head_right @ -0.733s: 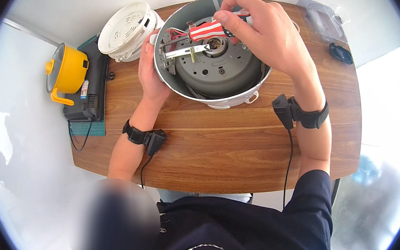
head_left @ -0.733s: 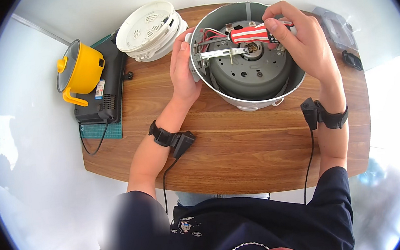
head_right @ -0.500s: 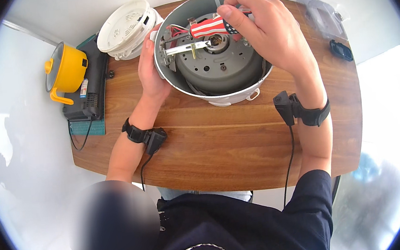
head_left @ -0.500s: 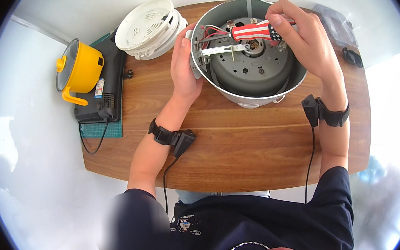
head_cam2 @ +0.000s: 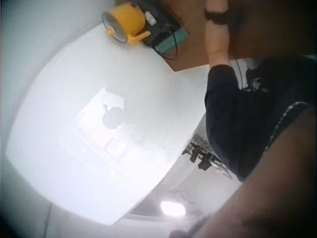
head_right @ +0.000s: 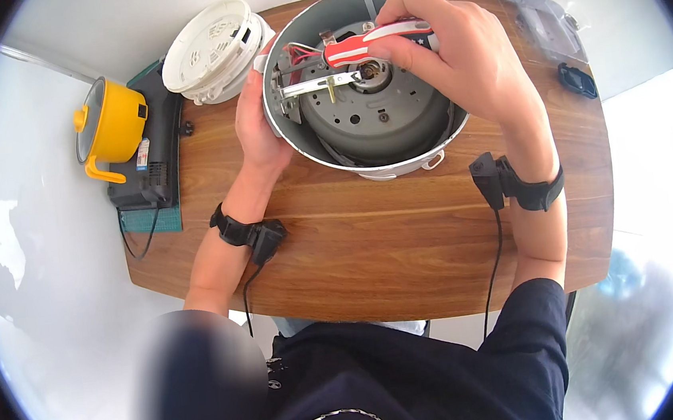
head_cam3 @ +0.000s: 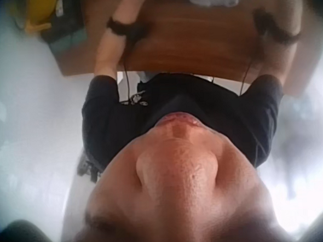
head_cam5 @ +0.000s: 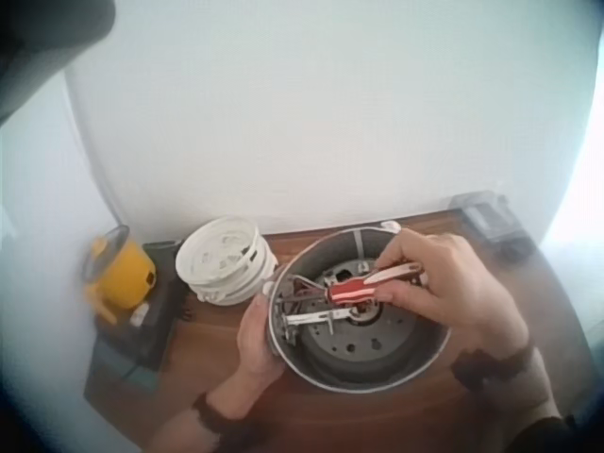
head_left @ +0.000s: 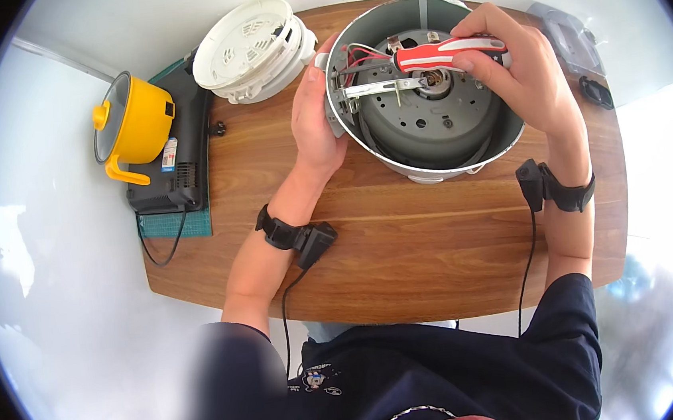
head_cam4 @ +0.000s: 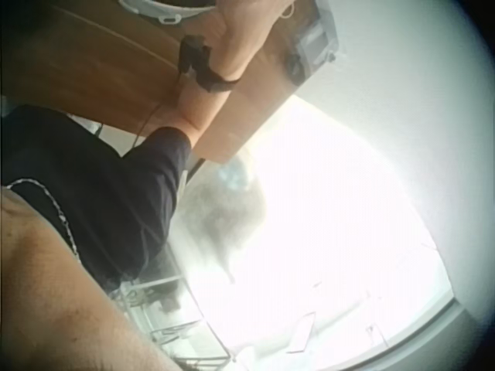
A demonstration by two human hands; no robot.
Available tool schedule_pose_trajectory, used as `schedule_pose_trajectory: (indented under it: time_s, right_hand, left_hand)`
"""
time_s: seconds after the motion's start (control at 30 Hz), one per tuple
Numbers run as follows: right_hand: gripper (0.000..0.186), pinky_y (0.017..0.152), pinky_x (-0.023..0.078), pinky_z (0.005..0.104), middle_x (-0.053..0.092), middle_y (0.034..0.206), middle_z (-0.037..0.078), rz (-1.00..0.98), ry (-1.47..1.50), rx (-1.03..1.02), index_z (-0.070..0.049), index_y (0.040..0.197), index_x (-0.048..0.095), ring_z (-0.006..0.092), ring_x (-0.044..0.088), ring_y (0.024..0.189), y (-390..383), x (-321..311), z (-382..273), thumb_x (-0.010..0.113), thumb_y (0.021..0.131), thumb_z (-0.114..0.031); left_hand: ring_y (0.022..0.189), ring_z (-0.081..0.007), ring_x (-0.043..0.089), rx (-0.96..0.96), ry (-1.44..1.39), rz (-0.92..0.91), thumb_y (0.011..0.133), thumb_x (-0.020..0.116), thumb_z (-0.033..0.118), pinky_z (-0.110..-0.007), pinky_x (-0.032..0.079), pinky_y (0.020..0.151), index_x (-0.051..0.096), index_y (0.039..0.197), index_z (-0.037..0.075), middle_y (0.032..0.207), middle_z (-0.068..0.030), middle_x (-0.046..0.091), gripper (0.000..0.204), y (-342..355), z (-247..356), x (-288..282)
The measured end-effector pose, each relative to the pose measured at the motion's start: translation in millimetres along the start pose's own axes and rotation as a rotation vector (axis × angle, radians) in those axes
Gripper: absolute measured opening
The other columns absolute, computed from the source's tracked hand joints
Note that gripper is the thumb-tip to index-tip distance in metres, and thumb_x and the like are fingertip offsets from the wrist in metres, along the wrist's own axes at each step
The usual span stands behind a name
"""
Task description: The person uses a screwdriver to tighten screws on the internal components of a disassembled appliance. They manipulate wires and small parts within the device's housing on a wooden table.
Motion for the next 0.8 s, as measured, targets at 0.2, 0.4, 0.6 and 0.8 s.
schedule_pose_trajectory:
  time_s: [0.2, 0.4, 0.6, 0.8]
  right_hand:
    - [0.026, 0.077, 0.053, 0.0326, 0.073, 0.096, 0.011, 0.014, 0.006, -0.053, 0.001, 0.113, 0.066, 0.0207, 0.067, 0.081, 0, 0, -5, 0.077, 0.090, -0.006]
    - [0.026, 0.074, 0.051, 0.0375, 0.073, 0.091, 0.004, 0.120, -0.126, -0.189, -0.009, 0.106, 0.071, 0.0252, 0.067, 0.081, 1, -3, -10, 0.084, 0.085, -0.016]
    - [0.029, 0.090, 0.044, 0.0339, 0.074, 0.105, 0.005, 0.014, -0.062, -0.170, -0.005, 0.107, 0.074, 0.0237, 0.064, 0.098, 1, -5, -5, 0.083, 0.080, -0.007]
    - [0.044, 0.095, 0.048, 0.0412, 0.072, 0.110, 0.006, 0.118, -0.030, -0.118, -0.011, 0.126, 0.071, 0.0260, 0.063, 0.105, -1, 2, -10, 0.083, 0.083, -0.015]
  left_hand:
    - [0.138, -0.0254, 0.055, -0.025, -0.049, 0.004, 0.113, 0.041, 0.043, -0.040, 0.043, 0.116, 0.036, 0.159, -0.007, 0.153, -0.0173, 0.054, 0.067, 1, -2, -2]
    - [0.138, -0.0258, 0.055, -0.023, -0.017, 0.005, 0.113, 0.041, 0.043, -0.040, 0.044, 0.116, 0.035, 0.159, -0.007, 0.153, -0.0177, 0.054, 0.068, 1, -1, -1]
    - [0.139, -0.0257, 0.055, -0.056, -0.042, -0.001, 0.113, 0.038, 0.041, -0.040, 0.043, 0.116, 0.036, 0.159, -0.006, 0.153, -0.0173, 0.055, 0.066, 1, -1, -4]
    - [0.141, -0.0264, 0.053, -0.076, -0.051, 0.025, 0.114, 0.036, 0.038, -0.041, 0.042, 0.118, 0.036, 0.160, -0.005, 0.155, -0.0171, 0.053, 0.063, 0, -3, -5]
Point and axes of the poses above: each hand's wrist, its own y-axis towards the middle knuckle, its own x-axis out of the palm, z = x × y, the point moved 4 cm from there along y, towards the middle knuckle
